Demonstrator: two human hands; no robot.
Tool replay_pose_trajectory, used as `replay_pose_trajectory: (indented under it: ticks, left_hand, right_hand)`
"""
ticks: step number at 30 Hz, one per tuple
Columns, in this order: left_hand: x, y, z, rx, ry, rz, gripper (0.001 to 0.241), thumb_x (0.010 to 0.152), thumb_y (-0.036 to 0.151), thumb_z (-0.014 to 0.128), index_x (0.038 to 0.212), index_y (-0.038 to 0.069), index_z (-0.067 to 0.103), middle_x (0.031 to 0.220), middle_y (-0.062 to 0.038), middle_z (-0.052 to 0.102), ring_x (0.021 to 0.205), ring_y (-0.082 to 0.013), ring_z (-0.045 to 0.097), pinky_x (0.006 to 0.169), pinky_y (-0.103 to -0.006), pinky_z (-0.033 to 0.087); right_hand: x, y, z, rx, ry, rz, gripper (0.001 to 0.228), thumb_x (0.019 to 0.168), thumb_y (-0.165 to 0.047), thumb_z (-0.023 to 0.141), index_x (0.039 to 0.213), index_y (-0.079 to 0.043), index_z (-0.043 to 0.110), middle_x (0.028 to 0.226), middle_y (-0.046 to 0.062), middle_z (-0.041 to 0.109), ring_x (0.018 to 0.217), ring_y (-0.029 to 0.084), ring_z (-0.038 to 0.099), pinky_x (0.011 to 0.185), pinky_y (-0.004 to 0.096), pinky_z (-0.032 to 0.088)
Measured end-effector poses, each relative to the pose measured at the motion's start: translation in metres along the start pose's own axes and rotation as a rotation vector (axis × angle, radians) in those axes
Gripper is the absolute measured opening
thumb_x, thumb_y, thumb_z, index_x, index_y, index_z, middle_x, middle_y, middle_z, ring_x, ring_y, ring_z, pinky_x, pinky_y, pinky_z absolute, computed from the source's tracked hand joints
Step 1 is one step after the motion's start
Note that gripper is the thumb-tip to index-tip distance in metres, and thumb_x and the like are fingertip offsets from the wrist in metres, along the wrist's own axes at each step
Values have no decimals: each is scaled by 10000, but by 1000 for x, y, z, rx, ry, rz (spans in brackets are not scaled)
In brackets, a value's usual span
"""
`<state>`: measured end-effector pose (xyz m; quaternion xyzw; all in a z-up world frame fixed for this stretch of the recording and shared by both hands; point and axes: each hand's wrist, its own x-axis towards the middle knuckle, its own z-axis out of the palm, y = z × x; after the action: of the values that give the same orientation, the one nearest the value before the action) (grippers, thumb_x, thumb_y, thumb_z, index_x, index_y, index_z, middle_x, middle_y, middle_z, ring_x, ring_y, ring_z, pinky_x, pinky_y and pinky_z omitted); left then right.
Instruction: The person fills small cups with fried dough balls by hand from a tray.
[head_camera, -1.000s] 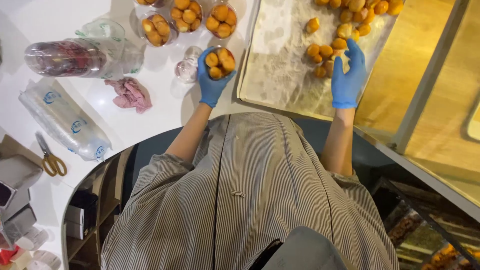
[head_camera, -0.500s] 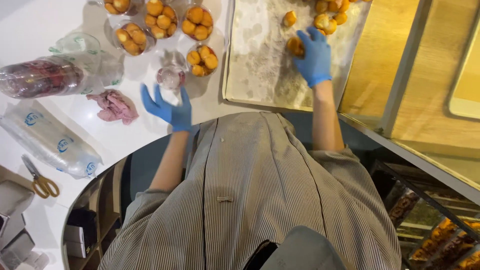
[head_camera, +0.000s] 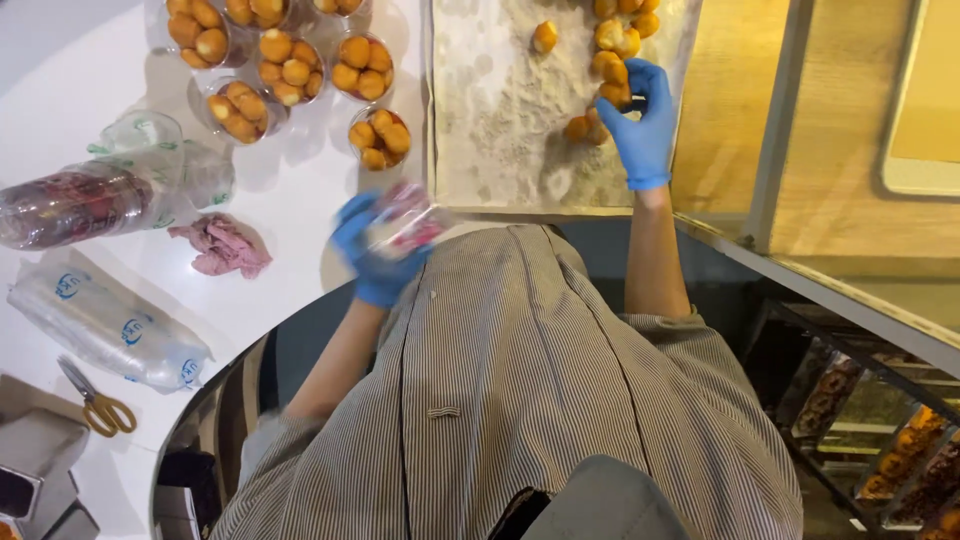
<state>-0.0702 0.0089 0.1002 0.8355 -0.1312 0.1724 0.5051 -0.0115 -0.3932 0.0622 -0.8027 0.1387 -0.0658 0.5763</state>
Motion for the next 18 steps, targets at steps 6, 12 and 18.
replay_pose_trajectory:
  ticks: [6,12,18]
  left_hand:
    - [51,15,122,-483,-397,-339,806,758,242,962,1350,51,450,1337,-132,583,1240,-274,626,1072,-417,515]
    - [50,5,137,-429,-681,-103,841,790,191,938,1459,49,449,1370,-120,550,1314,-268,600,1138,-373,509]
    - [40,-8,137,-386,-667,-186,832,816,227,941,1464,65,446,1374,-126,531,1334,-274,596,1145,-371,505]
  right_hand:
    - [-35,-115,-9,-240,-224,-356,594,809,-53,869,1362,-96,654,1248,105,651,1116,217,669,981,322,555]
    - [-48,-94,-1,12,-305,-54,553,953,-72,771,1475,-124,597,1276,86,699,1154,232,693,1025,346,567]
    - [36,59,0,-599,15,-257,673,860,-107,871,1463,-100,571,1506,212,466,1351,419,479,1077,482,478]
